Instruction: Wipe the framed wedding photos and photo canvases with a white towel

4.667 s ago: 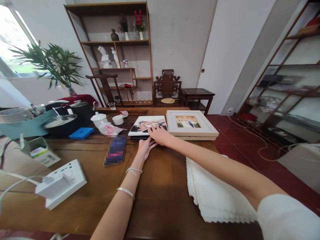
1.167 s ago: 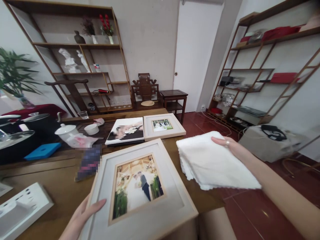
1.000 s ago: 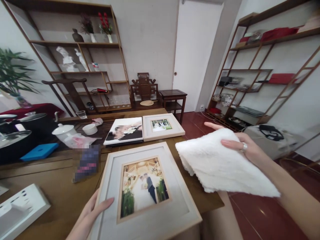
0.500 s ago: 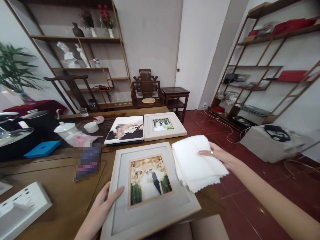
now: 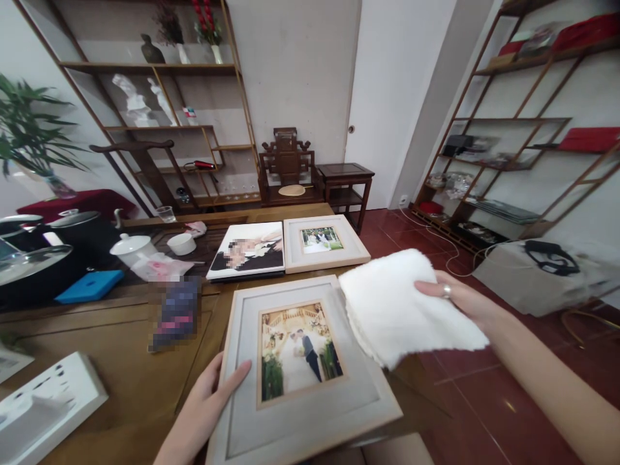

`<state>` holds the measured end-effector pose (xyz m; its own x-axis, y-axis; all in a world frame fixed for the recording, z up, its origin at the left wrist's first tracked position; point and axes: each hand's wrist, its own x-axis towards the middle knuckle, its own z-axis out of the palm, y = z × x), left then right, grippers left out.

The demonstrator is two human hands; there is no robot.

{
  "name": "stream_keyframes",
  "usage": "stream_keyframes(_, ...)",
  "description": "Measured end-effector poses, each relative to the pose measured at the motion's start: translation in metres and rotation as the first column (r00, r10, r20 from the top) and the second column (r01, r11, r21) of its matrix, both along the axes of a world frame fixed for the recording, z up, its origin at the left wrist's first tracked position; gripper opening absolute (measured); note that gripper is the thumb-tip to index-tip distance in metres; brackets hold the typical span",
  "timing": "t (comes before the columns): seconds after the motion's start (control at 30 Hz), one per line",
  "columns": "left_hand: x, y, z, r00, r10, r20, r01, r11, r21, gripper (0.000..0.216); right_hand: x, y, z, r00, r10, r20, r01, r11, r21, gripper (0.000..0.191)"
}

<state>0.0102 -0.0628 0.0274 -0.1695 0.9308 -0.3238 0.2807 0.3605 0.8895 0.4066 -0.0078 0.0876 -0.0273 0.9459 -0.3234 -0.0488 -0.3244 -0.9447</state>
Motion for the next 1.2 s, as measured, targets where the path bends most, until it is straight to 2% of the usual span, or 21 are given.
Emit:
stream_keyframes(0.07,0.000,0.001,0.002,1.000,-0.007,-0.007,0.007,1.000,0.006,0.051,0.000,-0.001,0.012,0.994,0.025,0.108,-0.033,0.997,0.071,0.032)
stream_keyframes(0.17,0.002,0.003,0.004,0.999,-0.026,-0.030,0.026,1.000,0.011,0.051,-0.002,-0.003,0.027,0.908,0.186,0.376,-0.266,0.948,0.174,0.040)
stream_keyframes(0.23,0.002,0.004,0.005,0.998,-0.048,-0.045,0.049,0.999,0.021,0.049,-0.004,-0.003,0.034,0.848,0.292,0.442,-0.390,0.909,0.149,0.044)
stream_keyframes(0.3,0.003,0.006,0.006,0.997,-0.069,-0.047,0.070,0.997,0.031,0.046,-0.006,-0.001,0.038,0.818,0.326,0.474,-0.419,0.902,0.103,0.037)
stream_keyframes(0.4,0.004,0.007,0.006,0.996,-0.080,-0.042,0.081,0.996,0.025,0.046,-0.006,0.003,0.042,0.773,0.275,0.572,-0.401,0.910,0.106,0.023)
stream_keyframes(0.47,0.004,0.007,0.006,0.996,-0.080,-0.037,0.081,0.996,0.025,0.045,-0.007,0.005,0.043,0.731,0.139,0.668,-0.364,0.907,0.210,0.021)
stream_keyframes(0.5,0.004,0.007,0.006,0.996,-0.083,-0.035,0.084,0.996,0.029,0.045,-0.008,0.005,0.042,0.695,0.024,0.718,-0.348,0.885,0.308,0.018)
stream_keyframes(0.53,0.004,0.006,0.005,0.996,-0.085,-0.035,0.087,0.996,0.037,0.044,-0.012,0.004,0.040,0.648,-0.126,0.751,-0.341,0.834,0.433,0.014)
stream_keyframes(0.57,0.005,0.005,0.004,0.995,-0.086,-0.039,0.088,0.995,0.046,0.043,-0.017,0.002,0.035,0.590,-0.278,0.758,-0.358,0.752,0.554,0.012)
stream_keyframes(0.63,0.006,0.004,0.002,0.995,-0.081,-0.053,0.084,0.994,0.064,0.041,-0.034,-0.003,0.018,0.494,-0.452,0.743,-0.483,0.568,0.667,0.020)
stream_keyframes(0.67,0.007,0.004,0.001,0.996,-0.070,-0.057,0.074,0.995,0.070,0.041,-0.045,-0.006,0.005,0.466,-0.469,0.750,-0.556,0.504,0.661,0.022)
stream_keyframes(0.73,0.008,0.004,-0.001,0.998,-0.043,-0.050,0.046,0.996,0.070,0.045,-0.067,-0.011,-0.023,0.399,-0.374,0.837,-0.745,0.401,0.533,0.027)
stream_keyframes(0.8,0.009,0.006,-0.002,0.999,-0.040,-0.033,0.042,0.997,0.058,0.050,-0.084,-0.014,-0.048,0.343,-0.304,0.889,-0.842,0.318,0.435,0.032)
stream_keyframes(0.87,0.009,0.009,0.000,0.996,-0.070,-0.047,0.072,0.996,0.049,0.051,-0.093,-0.015,-0.062,0.322,-0.266,0.909,-0.861,0.316,0.398,0.035)
stream_keyframes(0.9,0.009,0.011,0.001,0.994,-0.087,-0.072,0.091,0.995,0.050,0.050,-0.095,-0.014,-0.065,0.314,-0.252,0.915,-0.857,0.340,0.388,0.036)
stream_keyframes(1.03,0.010,0.014,0.007,0.957,-0.085,-0.278,0.108,0.992,0.070,0.045,-0.097,-0.009,-0.057,0.224,-0.195,0.955,-0.843,0.453,0.290,0.031)
stream_keyframes(1.13,0.015,0.012,0.004,0.924,-0.076,-0.374,0.124,0.986,0.107,0.040,-0.102,-0.009,-0.052,0.153,-0.149,0.977,-0.841,0.500,0.209,0.034)
stream_keyframes(1.2,0.019,0.011,-0.002,0.915,-0.055,-0.400,0.132,0.977,0.168,0.042,-0.105,-0.009,-0.055,0.151,-0.146,0.978,-0.824,0.528,0.206,0.037)
